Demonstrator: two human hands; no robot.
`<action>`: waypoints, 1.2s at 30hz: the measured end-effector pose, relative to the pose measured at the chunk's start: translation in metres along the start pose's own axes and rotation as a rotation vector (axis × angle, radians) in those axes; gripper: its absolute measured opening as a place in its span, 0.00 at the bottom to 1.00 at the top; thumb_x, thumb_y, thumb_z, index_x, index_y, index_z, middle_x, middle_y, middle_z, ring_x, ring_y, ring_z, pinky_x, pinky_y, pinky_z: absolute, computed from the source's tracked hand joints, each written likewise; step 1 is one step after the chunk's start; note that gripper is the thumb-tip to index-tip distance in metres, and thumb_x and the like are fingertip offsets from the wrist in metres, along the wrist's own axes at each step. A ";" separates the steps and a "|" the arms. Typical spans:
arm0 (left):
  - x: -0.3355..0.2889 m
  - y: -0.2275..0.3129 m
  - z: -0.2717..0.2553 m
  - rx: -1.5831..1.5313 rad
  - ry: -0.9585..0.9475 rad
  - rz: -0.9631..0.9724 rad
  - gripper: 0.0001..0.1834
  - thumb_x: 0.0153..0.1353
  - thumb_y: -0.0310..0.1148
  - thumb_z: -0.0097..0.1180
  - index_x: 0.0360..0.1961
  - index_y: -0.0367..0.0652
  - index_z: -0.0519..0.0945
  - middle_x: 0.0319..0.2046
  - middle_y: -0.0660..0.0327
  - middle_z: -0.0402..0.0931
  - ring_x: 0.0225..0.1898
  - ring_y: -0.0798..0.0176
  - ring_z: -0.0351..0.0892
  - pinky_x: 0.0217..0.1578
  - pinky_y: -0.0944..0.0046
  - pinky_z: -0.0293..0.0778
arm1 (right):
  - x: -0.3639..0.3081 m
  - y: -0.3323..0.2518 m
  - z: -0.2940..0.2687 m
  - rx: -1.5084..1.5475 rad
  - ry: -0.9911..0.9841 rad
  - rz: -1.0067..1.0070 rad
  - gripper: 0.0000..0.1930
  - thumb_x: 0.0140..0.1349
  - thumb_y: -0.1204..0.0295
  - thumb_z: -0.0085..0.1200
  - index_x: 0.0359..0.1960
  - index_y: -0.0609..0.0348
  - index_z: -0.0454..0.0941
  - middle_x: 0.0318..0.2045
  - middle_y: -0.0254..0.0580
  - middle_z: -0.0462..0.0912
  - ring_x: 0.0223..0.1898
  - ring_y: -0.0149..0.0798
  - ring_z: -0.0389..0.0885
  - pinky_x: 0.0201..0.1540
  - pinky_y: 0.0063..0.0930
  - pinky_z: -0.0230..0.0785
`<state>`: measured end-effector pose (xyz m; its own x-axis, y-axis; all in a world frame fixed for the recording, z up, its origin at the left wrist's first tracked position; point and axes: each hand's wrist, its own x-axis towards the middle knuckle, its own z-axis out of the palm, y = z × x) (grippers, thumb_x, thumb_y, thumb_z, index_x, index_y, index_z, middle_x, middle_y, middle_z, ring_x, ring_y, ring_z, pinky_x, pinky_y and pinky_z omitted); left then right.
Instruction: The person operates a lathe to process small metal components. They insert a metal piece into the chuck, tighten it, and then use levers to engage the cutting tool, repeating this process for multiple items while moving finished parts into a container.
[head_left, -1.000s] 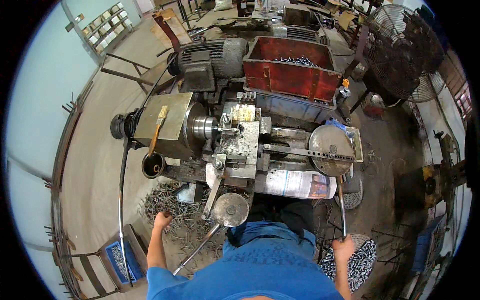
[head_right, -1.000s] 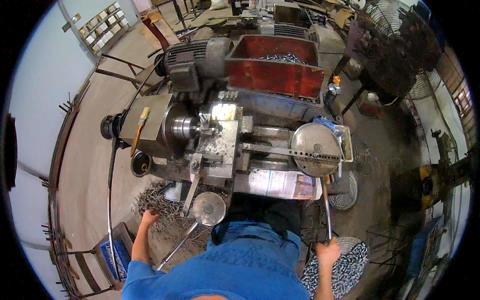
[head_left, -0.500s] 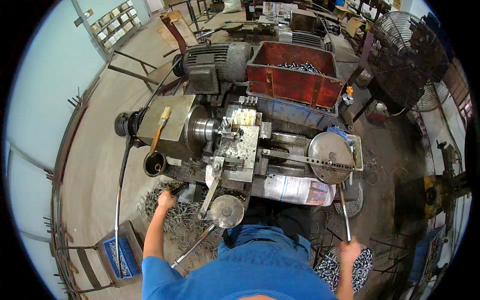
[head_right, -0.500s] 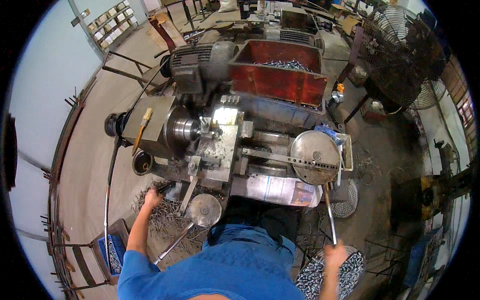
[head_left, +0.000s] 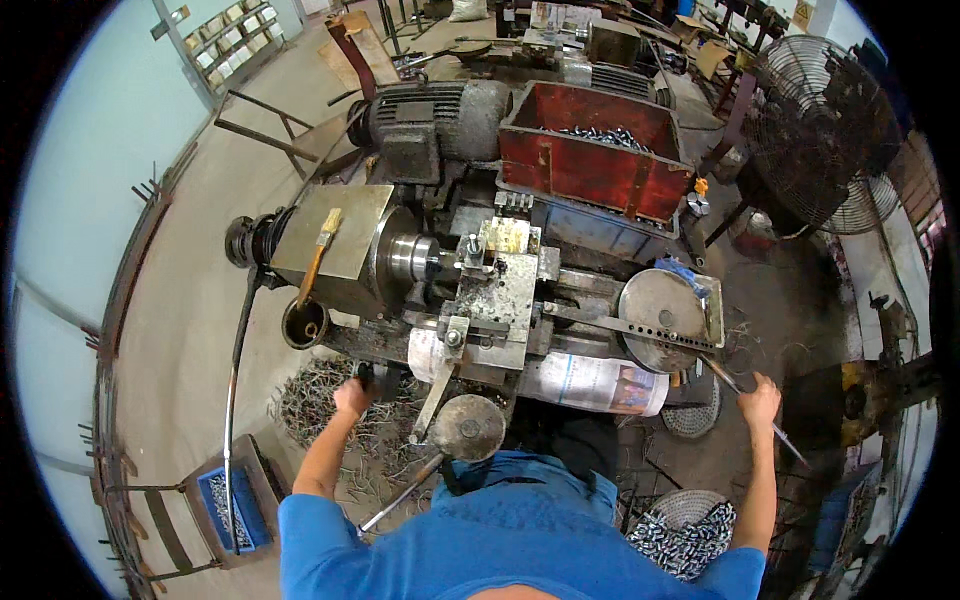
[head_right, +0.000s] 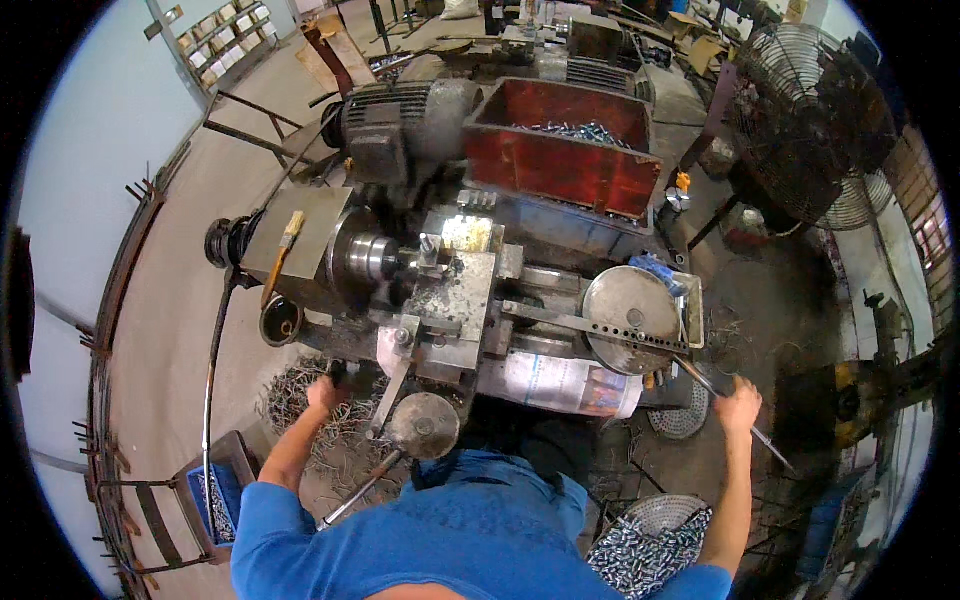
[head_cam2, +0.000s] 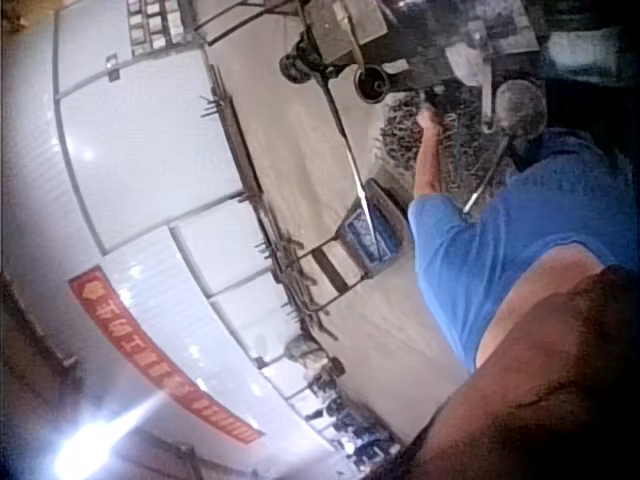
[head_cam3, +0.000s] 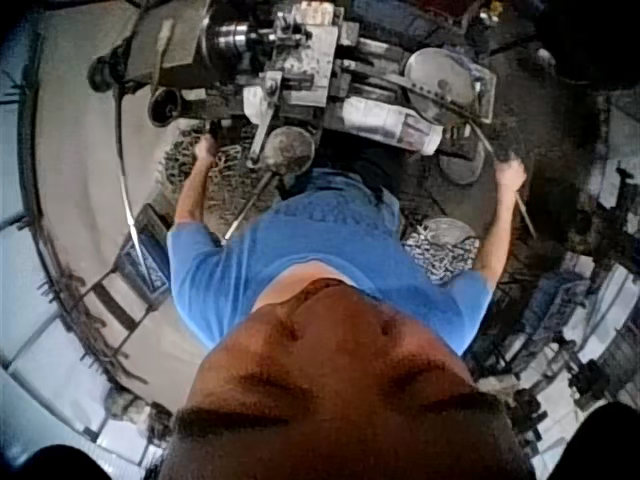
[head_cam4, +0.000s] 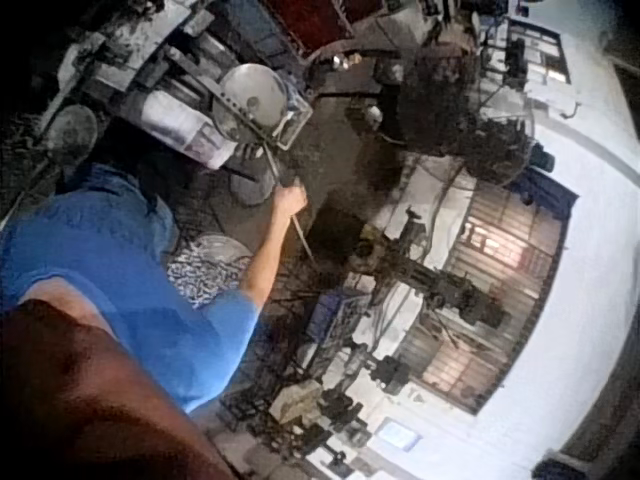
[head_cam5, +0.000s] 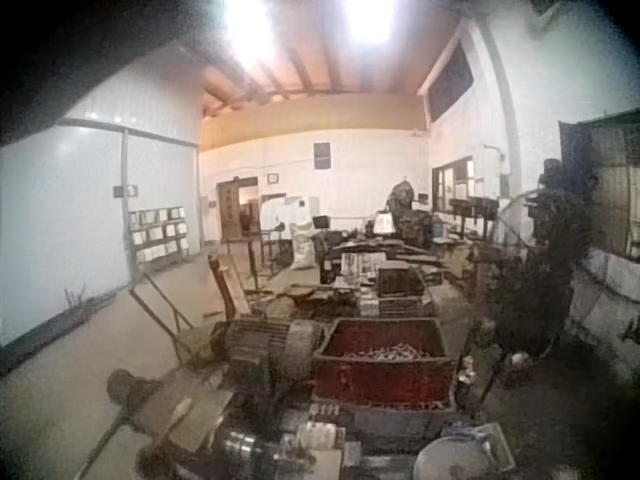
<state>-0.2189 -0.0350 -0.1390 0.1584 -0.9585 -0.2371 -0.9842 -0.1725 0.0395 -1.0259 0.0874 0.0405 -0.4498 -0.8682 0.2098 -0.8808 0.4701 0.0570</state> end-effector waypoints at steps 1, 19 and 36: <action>0.004 -0.015 -0.009 0.080 -0.077 0.048 0.24 0.52 0.55 0.53 0.36 0.43 0.76 0.30 0.49 0.79 0.35 0.46 0.79 0.34 0.50 0.75 | 0.006 -0.015 -0.008 0.078 0.062 -0.059 0.24 0.36 0.72 0.54 0.43 0.60 0.77 0.43 0.49 0.78 0.46 0.50 0.74 0.52 0.41 0.64; -0.106 -0.111 -0.213 -0.285 0.628 -0.154 0.15 0.55 0.38 0.54 0.43 0.46 0.78 0.29 0.54 0.80 0.32 0.52 0.80 0.33 0.55 0.73 | 0.030 -0.525 -0.159 0.269 0.139 -1.324 0.12 0.36 0.67 0.54 0.22 0.60 0.82 0.29 0.45 0.79 0.41 0.44 0.74 0.66 0.40 0.44; -0.124 -0.170 -0.189 -0.264 0.476 -0.589 0.35 0.60 0.63 0.33 0.28 0.43 0.81 0.27 0.47 0.78 0.35 0.44 0.78 0.38 0.50 0.70 | 0.023 -0.547 -0.157 0.043 -0.060 -1.315 0.09 0.37 0.68 0.53 0.21 0.54 0.82 0.25 0.45 0.82 0.38 0.47 0.79 0.66 0.43 0.42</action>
<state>-0.0560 0.0703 0.0676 0.7212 -0.6771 0.1464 -0.6868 -0.6710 0.2794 -0.5314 -0.1644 0.1672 0.7361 -0.6765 -0.0220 -0.6662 -0.7299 0.1530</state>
